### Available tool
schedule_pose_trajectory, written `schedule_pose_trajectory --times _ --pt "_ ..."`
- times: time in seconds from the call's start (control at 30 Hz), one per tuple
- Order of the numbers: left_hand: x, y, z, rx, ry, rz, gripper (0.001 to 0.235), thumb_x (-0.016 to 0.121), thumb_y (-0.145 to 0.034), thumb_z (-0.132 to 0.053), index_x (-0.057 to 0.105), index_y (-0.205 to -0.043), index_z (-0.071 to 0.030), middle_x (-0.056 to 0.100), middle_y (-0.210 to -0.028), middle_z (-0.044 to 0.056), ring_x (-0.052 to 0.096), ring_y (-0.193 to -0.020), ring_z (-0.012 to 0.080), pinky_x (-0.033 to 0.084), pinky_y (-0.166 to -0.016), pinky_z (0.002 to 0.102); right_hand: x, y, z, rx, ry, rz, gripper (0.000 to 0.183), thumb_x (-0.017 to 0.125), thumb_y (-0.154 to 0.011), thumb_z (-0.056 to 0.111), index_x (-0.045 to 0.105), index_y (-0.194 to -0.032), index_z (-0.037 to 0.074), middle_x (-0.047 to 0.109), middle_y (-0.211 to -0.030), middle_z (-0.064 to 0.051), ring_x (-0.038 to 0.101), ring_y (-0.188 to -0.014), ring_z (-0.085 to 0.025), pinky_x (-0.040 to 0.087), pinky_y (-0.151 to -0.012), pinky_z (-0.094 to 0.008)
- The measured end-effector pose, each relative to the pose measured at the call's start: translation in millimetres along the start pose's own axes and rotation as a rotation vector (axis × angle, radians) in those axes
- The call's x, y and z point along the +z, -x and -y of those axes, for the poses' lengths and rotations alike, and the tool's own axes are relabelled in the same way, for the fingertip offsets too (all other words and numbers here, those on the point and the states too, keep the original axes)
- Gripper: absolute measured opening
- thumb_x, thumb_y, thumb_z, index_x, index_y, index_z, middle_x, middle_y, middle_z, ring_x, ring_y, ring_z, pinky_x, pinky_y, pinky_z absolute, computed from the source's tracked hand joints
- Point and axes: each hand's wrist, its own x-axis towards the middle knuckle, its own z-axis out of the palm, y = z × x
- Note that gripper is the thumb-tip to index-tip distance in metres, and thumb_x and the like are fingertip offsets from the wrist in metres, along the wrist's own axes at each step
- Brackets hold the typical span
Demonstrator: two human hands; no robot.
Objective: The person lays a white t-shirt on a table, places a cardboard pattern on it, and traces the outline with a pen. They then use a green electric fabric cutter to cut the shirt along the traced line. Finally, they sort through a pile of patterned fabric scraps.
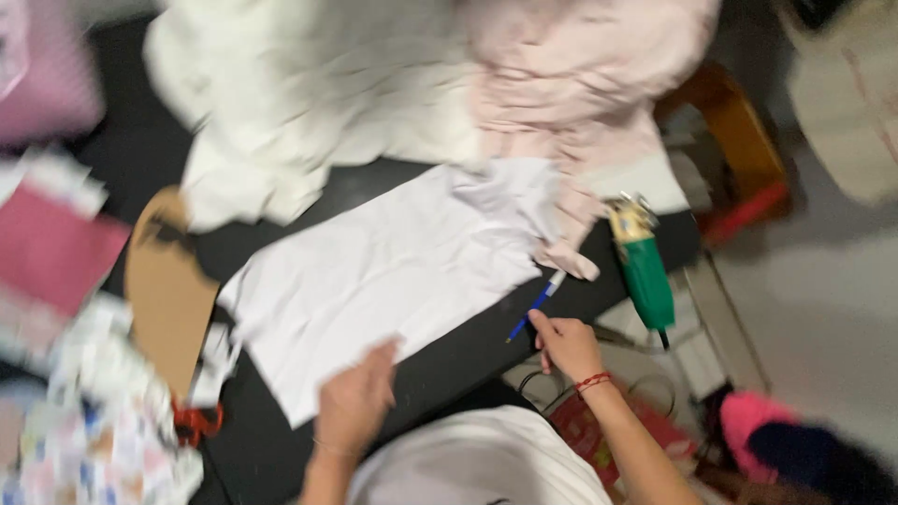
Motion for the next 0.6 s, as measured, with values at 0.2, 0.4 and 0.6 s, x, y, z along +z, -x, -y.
schedule_pose_trajectory --times 0.2,0.4,0.6 --pt "46.5 -4.3 -81.2 0.617 0.189 0.388 0.022 0.045 -0.082 -0.030 0.062 -0.096 -0.027 0.058 -0.048 -0.004 0.052 -0.037 0.0165 0.040 -0.040 0.029 11.1 22.4 -115.3 0.021 -0.084 -0.213 0.049 0.048 -0.082 0.042 0.035 -0.046 0.011 0.034 -0.034 0.000 0.038 -0.034 -0.011 0.030 -0.044 -0.026" --pt "97.0 -3.5 -155.9 0.790 0.104 0.670 0.027 0.041 -0.083 -0.032 0.064 -0.096 -0.026 0.048 -0.037 -0.006 0.049 -0.035 0.0114 0.041 -0.038 0.027 -23.1 92.9 -195.1 0.309 -0.195 -0.178 0.053 0.035 -0.084 0.050 0.042 -0.045 0.014 0.038 -0.034 0.000 0.039 -0.031 -0.012 0.036 -0.042 -0.026" --pt "156.8 17.9 -256.5 1.016 0.098 0.788 0.026 0.041 -0.084 -0.030 0.064 -0.096 -0.024 0.043 -0.036 -0.004 0.047 -0.035 0.0121 0.038 -0.041 0.027 -35.9 98.3 -298.2 0.446 -0.353 -0.414 0.053 0.043 -0.080 0.050 0.049 -0.042 0.013 0.046 -0.032 0.000 0.049 -0.033 -0.012 0.041 -0.046 -0.026"
